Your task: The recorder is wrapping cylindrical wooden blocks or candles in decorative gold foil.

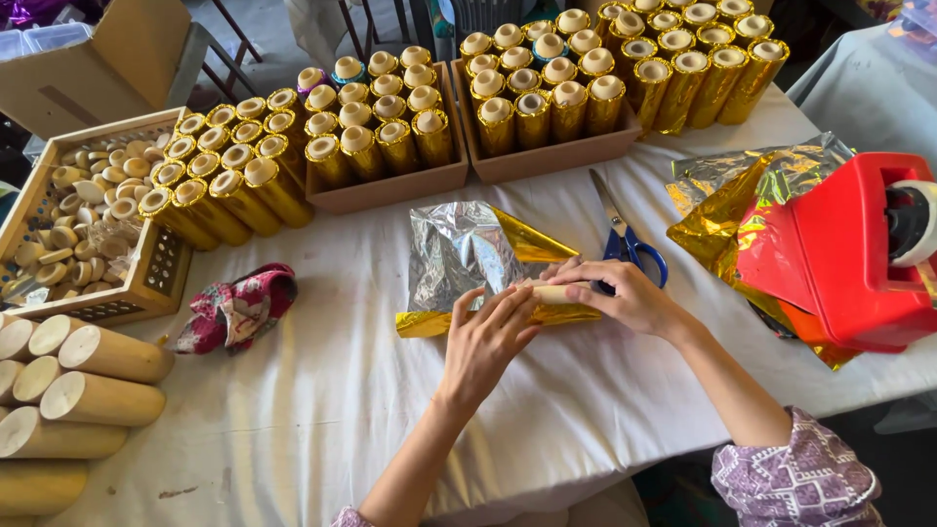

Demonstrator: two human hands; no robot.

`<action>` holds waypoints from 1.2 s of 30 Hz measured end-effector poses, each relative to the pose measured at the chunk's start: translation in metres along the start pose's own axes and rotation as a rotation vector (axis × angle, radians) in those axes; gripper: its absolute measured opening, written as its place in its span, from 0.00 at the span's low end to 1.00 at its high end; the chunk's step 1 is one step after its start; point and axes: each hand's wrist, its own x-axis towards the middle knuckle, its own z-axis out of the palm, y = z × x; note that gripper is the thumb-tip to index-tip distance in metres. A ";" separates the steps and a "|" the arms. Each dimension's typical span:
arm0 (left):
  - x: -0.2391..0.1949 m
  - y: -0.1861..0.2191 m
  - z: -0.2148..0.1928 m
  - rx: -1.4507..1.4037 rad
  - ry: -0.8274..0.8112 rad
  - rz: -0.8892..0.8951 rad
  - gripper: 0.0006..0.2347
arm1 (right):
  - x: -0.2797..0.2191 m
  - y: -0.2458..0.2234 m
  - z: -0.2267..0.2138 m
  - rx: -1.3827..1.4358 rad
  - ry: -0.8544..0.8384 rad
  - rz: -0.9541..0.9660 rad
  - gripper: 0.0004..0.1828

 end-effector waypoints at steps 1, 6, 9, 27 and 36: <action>0.000 0.000 -0.001 -0.001 -0.002 -0.001 0.19 | 0.000 -0.001 0.000 0.002 -0.001 0.002 0.18; 0.002 0.001 -0.005 -0.037 0.006 -0.032 0.18 | -0.001 0.005 -0.001 -0.001 -0.012 0.045 0.18; 0.004 0.003 -0.009 -0.040 -0.003 -0.044 0.17 | -0.002 0.008 -0.002 -0.029 -0.024 0.114 0.18; 0.008 0.002 -0.013 -0.124 0.019 -0.096 0.16 | -0.007 0.003 -0.005 0.031 0.003 0.033 0.20; 0.010 0.002 -0.015 -0.102 0.003 -0.104 0.17 | -0.006 0.007 0.000 -0.083 0.047 0.043 0.20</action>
